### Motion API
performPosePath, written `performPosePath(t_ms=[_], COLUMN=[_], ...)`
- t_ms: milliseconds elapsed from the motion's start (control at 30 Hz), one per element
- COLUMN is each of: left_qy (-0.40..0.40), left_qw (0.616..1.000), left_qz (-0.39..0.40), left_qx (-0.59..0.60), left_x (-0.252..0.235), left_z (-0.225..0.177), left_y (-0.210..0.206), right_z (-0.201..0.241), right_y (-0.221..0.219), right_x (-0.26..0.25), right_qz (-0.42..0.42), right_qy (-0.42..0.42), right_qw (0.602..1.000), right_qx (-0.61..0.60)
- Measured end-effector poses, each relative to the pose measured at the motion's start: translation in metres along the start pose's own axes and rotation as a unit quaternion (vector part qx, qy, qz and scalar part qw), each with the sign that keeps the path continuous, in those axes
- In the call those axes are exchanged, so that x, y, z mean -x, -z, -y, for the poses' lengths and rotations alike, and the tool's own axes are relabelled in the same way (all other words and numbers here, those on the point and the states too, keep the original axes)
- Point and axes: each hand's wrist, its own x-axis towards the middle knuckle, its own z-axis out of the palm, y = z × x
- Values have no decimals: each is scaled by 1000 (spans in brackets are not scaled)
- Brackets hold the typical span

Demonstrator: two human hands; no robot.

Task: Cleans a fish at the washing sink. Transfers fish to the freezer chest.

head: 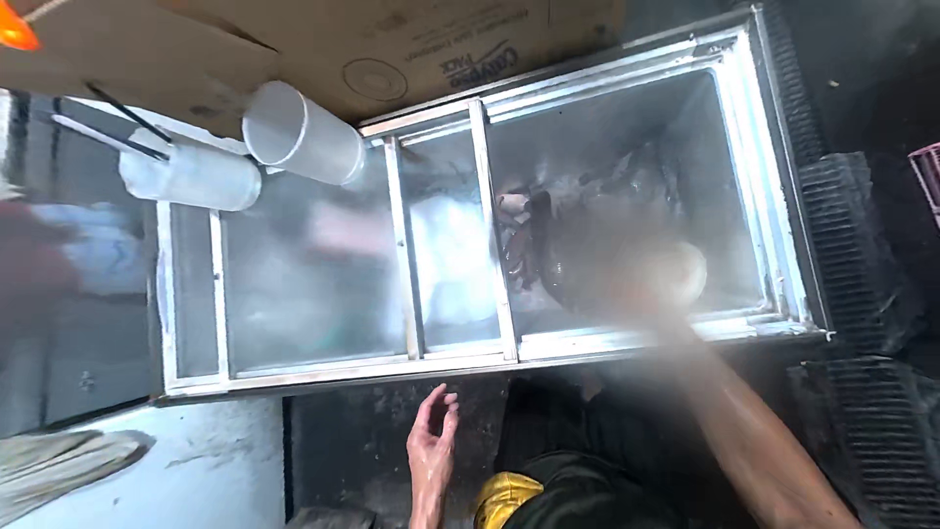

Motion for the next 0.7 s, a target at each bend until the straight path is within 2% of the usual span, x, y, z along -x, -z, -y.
performPosePath(t_ms=[67, 133, 200, 267, 367, 500, 567, 633, 700], left_qy=[4, -8, -39, -102, -178, -231, -237, -238, -232], left_qw=[1000, 998, 993, 985, 974, 958, 950, 945, 939], left_qz=[12, 56, 110, 141, 134, 152, 169, 194, 228], left_qx=[3, 14, -4, -24, -33, -82, -110, -115, -109], left_x=[-18, -46, -77, -100, -115, -103, -94, -78, -53], left_z=[-2, -10, -21, -37, -63, -101, -122, -137, -156], left_y=[-8, -24, -39, -52, -53, -71, -110, -163, -219], right_z=[-12, -27, -48, -86, -169, -288, -341, -382, -404], right_y=[9, 23, 38, 59, 76, 49, 38, 38, 58], right_x=[28, 81, 143, 216, 319, 431, 464, 487, 499], right_qz=[-84, -157, -244, -336, -420, -449, -433, -397, -390], right_qy=[14, 63, 105, 60, -89, -264, -324, -361, -363], right_qw=[996, 986, 964, 939, 903, 850, 836, 838, 842], right_qx=[26, -2, 22, 42, 6, -77, -99, -102, -87])
